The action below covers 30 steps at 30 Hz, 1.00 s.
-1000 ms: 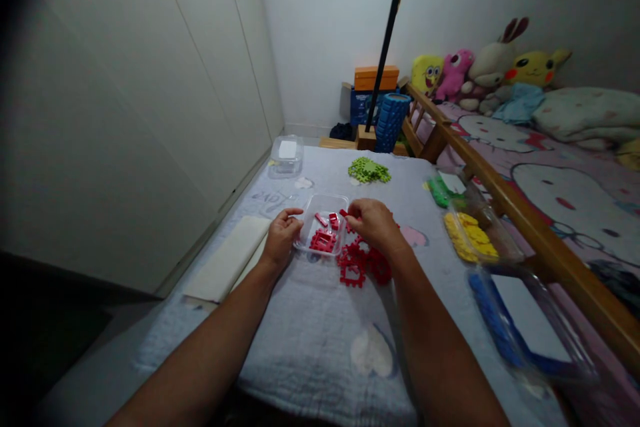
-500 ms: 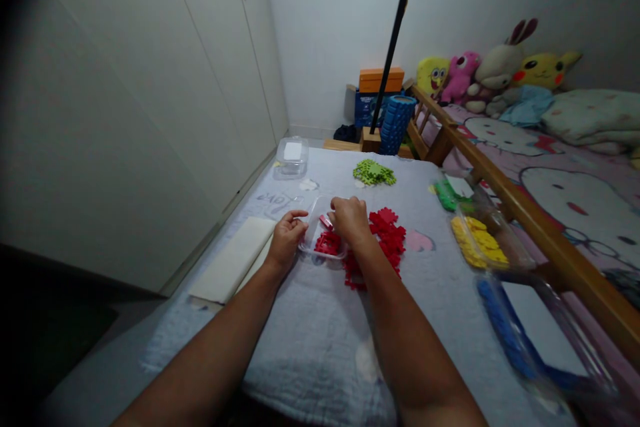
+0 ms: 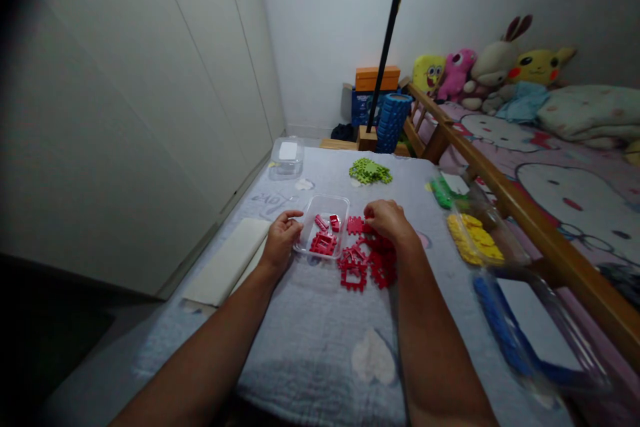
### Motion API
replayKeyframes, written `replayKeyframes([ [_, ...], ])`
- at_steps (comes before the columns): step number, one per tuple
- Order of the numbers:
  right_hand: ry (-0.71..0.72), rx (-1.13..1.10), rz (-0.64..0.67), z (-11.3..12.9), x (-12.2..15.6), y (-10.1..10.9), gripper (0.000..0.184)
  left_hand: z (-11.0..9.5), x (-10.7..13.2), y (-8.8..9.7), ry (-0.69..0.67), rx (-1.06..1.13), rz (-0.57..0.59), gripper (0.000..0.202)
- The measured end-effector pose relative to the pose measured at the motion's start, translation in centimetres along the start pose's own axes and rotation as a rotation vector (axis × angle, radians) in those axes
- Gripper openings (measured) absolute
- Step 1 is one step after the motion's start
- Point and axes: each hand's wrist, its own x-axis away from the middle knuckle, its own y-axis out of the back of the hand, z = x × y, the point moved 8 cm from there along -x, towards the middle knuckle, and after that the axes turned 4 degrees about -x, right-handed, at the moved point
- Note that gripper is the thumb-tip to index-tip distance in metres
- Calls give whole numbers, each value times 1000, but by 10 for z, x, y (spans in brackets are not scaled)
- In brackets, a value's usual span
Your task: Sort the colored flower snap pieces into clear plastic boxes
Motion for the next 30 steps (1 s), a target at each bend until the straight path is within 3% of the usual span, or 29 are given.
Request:
replayKeyframes([
  [3,-24,110,83,6,2,-13,18,0,1,0,1,6,-2,41],
  [7,-49,175,81,10,2,-17,19,0,1,0,2,5,1,39],
  [13,41,-5,-53,14,6,9,20,1,0,0,4,5,-2,39],
  [17,213,-254,-179,48,16,26,22,3,-1,0,-2,3,-5,39],
  [23,250,-142,-206,101,18,5,19,2,0,0,-4,9,0,39],
  [26,235,-103,-215,107,12,-7,25,2,0,-1,-2,9,4,38],
  [30,220,-128,-259,99,6,-9,37,2,-1,-1,-4,18,5,37],
])
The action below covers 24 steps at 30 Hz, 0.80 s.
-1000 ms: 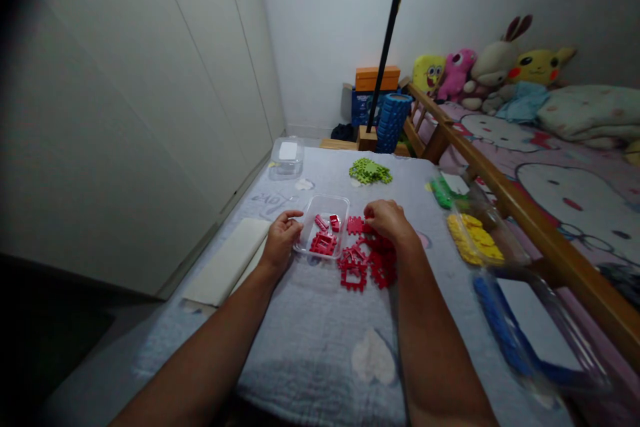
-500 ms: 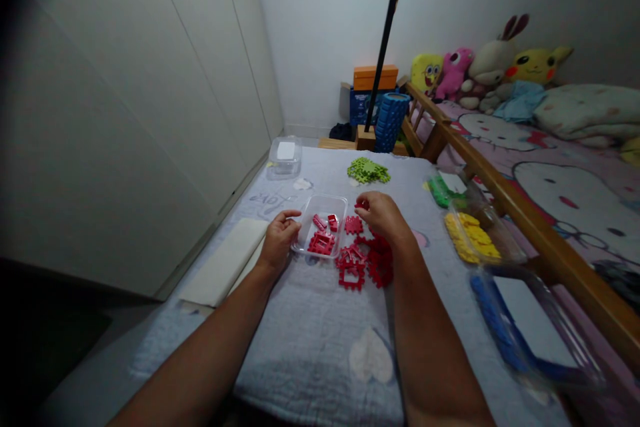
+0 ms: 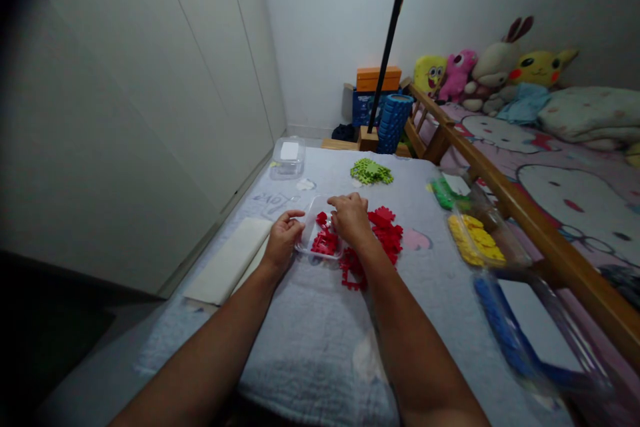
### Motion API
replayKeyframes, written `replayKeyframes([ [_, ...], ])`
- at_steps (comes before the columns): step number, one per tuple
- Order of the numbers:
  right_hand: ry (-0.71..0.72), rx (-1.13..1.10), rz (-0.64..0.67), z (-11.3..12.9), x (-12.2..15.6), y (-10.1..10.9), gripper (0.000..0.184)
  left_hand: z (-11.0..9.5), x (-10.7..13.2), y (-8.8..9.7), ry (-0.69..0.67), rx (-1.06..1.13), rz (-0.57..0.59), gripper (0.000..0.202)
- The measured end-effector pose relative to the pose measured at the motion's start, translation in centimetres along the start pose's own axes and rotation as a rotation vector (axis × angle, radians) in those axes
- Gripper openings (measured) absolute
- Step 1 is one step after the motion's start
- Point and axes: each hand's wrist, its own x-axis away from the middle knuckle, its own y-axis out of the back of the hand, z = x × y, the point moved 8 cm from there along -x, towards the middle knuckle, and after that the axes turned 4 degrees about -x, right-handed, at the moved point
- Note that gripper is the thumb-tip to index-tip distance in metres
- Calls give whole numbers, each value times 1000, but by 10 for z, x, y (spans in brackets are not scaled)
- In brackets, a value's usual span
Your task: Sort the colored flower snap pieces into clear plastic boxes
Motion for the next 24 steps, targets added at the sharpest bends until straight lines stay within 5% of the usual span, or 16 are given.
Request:
replayKeyframes([
  [7,-118,-30,-113,-43,4,38,32,3,0,2,-3,-16,-9,36],
  [13,-194,13,-84,-81,17,58,33,1,1,0,1,-1,-6,36],
  [19,-387,188,-27,-122,34,49,34,0,0,0,-9,-32,5,38],
  [24,-414,247,0,-125,45,23,34,2,-2,0,-7,-33,8,39],
])
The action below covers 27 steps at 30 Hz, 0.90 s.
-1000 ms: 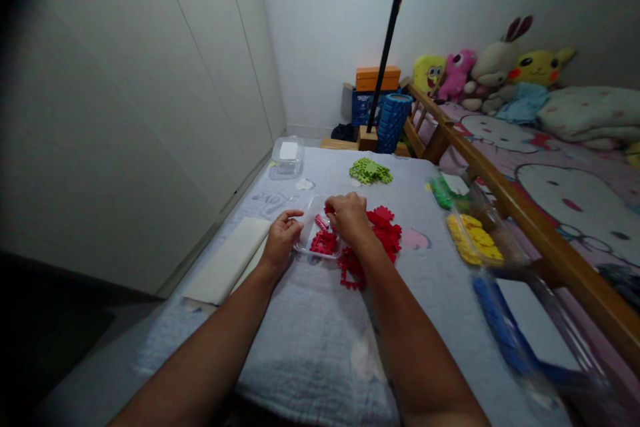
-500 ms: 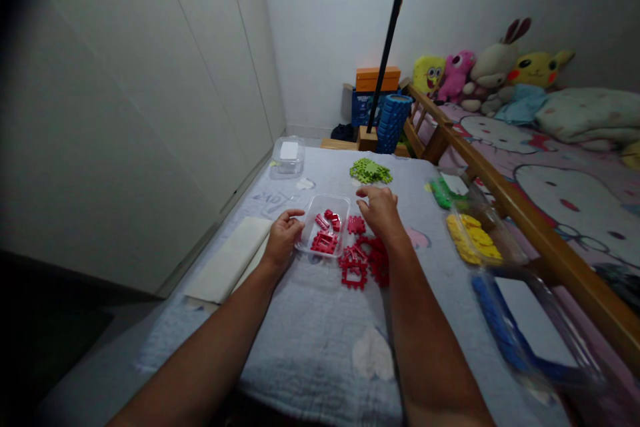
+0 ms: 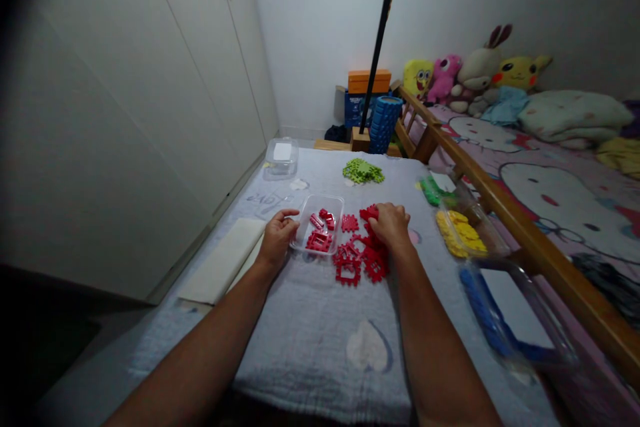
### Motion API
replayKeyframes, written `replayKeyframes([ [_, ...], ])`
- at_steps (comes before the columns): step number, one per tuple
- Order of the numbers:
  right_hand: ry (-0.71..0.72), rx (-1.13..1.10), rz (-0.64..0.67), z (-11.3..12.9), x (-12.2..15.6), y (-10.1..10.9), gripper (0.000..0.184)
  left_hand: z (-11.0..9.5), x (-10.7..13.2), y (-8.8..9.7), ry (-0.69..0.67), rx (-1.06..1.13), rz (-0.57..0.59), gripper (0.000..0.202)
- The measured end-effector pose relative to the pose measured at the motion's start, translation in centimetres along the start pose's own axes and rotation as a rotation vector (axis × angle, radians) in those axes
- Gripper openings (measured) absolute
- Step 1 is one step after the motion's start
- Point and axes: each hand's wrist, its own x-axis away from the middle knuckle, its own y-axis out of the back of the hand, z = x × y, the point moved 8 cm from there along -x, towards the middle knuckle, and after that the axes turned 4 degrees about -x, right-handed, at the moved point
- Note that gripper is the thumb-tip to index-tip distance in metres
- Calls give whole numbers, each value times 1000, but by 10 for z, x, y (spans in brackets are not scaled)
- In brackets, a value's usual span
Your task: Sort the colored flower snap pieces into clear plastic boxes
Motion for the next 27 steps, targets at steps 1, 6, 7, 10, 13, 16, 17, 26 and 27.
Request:
replayKeyframes([
  [1,-2,1,7,1,2,-5,33,0,0,0,-3,-1,1,39],
  [6,-10,-53,-61,1,8,-13,29,-2,0,-1,-13,-2,4,39],
  [7,-8,-67,-76,1,8,-13,28,-2,0,-1,-12,-3,4,39],
  [10,4,-108,-111,-1,8,-14,26,-2,0,-1,-7,-2,-2,38],
  [13,25,-181,-195,-1,8,-7,25,-2,0,-2,-2,1,1,39],
  [16,81,-298,-327,6,11,8,25,-4,0,-2,0,6,2,38],
  [17,113,-337,-363,11,14,12,25,-4,0,-2,1,9,-1,38],
  [26,325,-222,-168,105,35,25,22,-1,0,-1,12,19,-7,40],
  [27,327,-181,-133,114,35,24,23,-1,0,-1,13,23,-4,40],
])
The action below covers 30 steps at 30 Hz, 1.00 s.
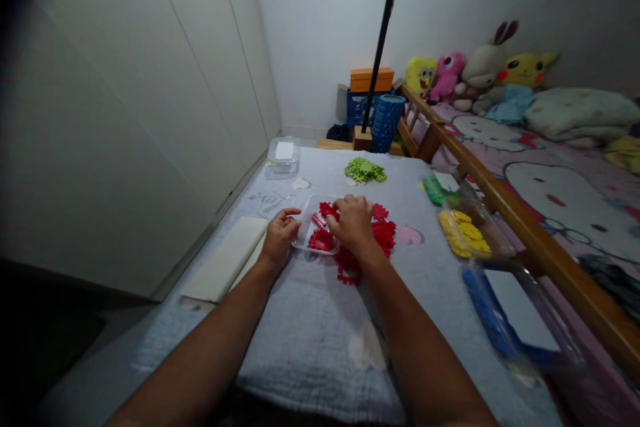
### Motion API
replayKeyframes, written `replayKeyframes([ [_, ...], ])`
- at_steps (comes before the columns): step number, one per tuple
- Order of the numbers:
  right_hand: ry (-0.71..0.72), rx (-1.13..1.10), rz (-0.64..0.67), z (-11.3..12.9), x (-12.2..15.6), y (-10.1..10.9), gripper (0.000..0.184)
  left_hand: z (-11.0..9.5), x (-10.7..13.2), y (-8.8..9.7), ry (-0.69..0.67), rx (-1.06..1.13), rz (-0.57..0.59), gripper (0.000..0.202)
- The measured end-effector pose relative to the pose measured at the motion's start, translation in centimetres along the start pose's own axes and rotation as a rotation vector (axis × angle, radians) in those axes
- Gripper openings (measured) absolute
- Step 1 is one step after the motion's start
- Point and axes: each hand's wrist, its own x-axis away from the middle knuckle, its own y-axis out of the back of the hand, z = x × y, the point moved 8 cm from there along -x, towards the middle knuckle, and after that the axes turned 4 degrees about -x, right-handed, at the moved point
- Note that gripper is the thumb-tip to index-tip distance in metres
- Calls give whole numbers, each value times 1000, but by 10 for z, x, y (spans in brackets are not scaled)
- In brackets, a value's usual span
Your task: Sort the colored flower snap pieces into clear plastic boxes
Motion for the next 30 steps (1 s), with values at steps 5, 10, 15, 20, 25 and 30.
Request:
replayKeyframes([
  [5,-3,109,127,25,-11,-14,31,-1,0,-2,-5,6,15,38],
  [10,-15,54,96,18,-14,-18,34,0,0,-1,-2,7,5,37],
  [15,-90,-42,-66,-38,-11,2,26,-1,1,-1,1,9,3,37],
  [20,-300,-12,-157,-123,4,17,27,-3,2,-1,-2,-12,-3,36],
  [25,-410,14,-116,-161,19,0,39,-2,1,0,-4,-25,-1,38],
  [30,-330,20,-27,-151,18,-24,45,-2,2,0,-8,-39,-3,37],
])
